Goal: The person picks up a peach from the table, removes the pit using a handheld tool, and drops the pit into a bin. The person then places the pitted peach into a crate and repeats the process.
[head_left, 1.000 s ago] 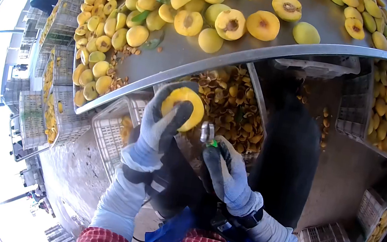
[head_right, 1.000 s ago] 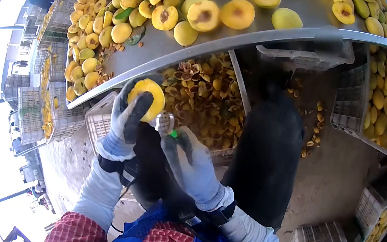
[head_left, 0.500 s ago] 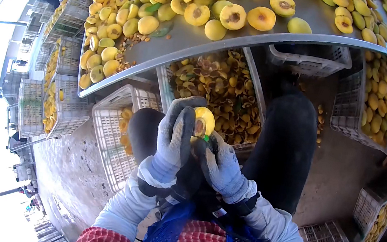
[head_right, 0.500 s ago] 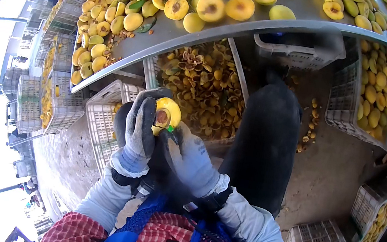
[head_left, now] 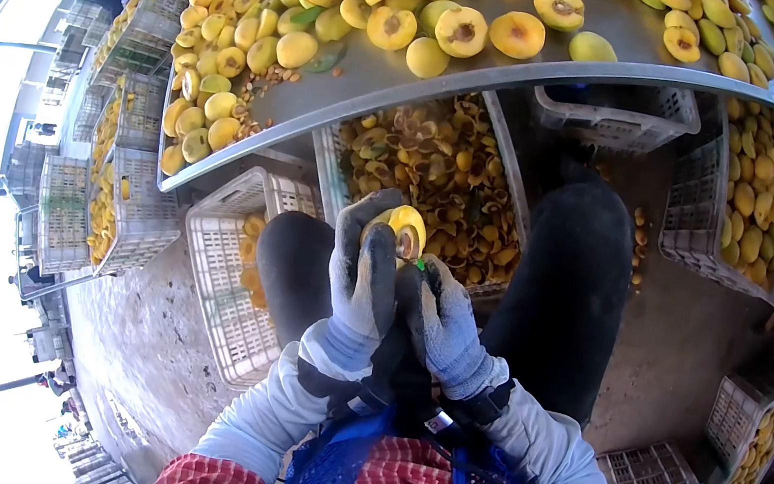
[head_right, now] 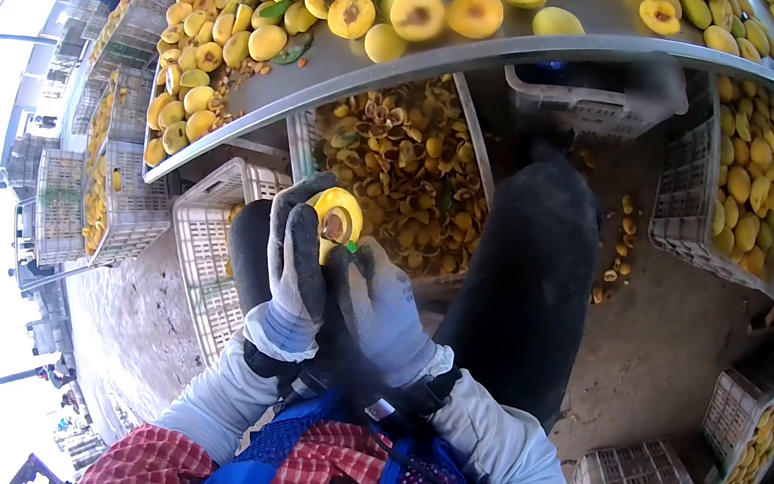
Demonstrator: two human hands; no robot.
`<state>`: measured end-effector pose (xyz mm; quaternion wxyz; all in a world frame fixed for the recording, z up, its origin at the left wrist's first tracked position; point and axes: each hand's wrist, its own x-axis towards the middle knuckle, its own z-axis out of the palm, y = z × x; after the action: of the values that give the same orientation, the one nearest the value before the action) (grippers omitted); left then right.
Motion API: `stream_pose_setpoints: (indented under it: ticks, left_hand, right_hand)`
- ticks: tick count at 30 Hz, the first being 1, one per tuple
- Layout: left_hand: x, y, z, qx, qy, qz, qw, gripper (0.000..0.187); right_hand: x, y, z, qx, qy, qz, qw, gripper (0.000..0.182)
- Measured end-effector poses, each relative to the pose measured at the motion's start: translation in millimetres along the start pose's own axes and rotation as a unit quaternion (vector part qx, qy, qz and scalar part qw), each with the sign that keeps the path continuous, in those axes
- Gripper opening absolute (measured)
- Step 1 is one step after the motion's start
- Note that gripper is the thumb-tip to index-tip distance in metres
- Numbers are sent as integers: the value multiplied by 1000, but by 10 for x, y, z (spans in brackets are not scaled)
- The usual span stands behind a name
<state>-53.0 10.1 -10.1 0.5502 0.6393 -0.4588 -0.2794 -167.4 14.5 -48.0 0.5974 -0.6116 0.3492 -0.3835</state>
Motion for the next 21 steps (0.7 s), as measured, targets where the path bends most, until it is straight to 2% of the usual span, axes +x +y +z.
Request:
stream_pose_setpoints:
  ticks: [2,3,6,7,9,10,11,15,18,20,21]
  left_hand:
    - [2,-13,-16,41,-7,35,999,32]
    - [4,7,-35,-1,-22,-21,1000,29]
    - [65,123,-79,-3,-79,-99,992,27]
    - [122,46,-118,-46,-117,-101,987,25]
    - [252,21,-195,-49,-215,-132,966,24]
    - [283,14,-213,-51,-264,-148,952,24]
    - [288,48,-211,-52,-272,-160,947,24]
    - [175,133,-88,-148,-160,-174,960,27]
    - [161,104,-59,-162,-140,-165,963,32]
    - [147,99,-101,-134,-145,-165,966,37]
    - [145,75,-135,-176,-172,-176,953,41]
  right_hand:
    - [21,-77,-53,56,-42,72,995,31]
    - [37,-95,-78,78,-63,99,990,31]
    - [40,-45,-133,136,-94,102,981,29]
    - [24,-11,-143,162,-117,141,970,28]
    - [0,90,-137,212,-163,217,939,26]
    - [-25,126,-106,255,-143,224,930,25]
    - [-67,153,-60,297,-124,232,918,25]
    - [49,-121,-68,370,-86,224,897,32]
    - [141,-65,-28,307,-67,85,946,41]
    - [102,-223,-133,376,-126,253,882,45]
    - [78,-248,-141,456,-157,308,820,46]
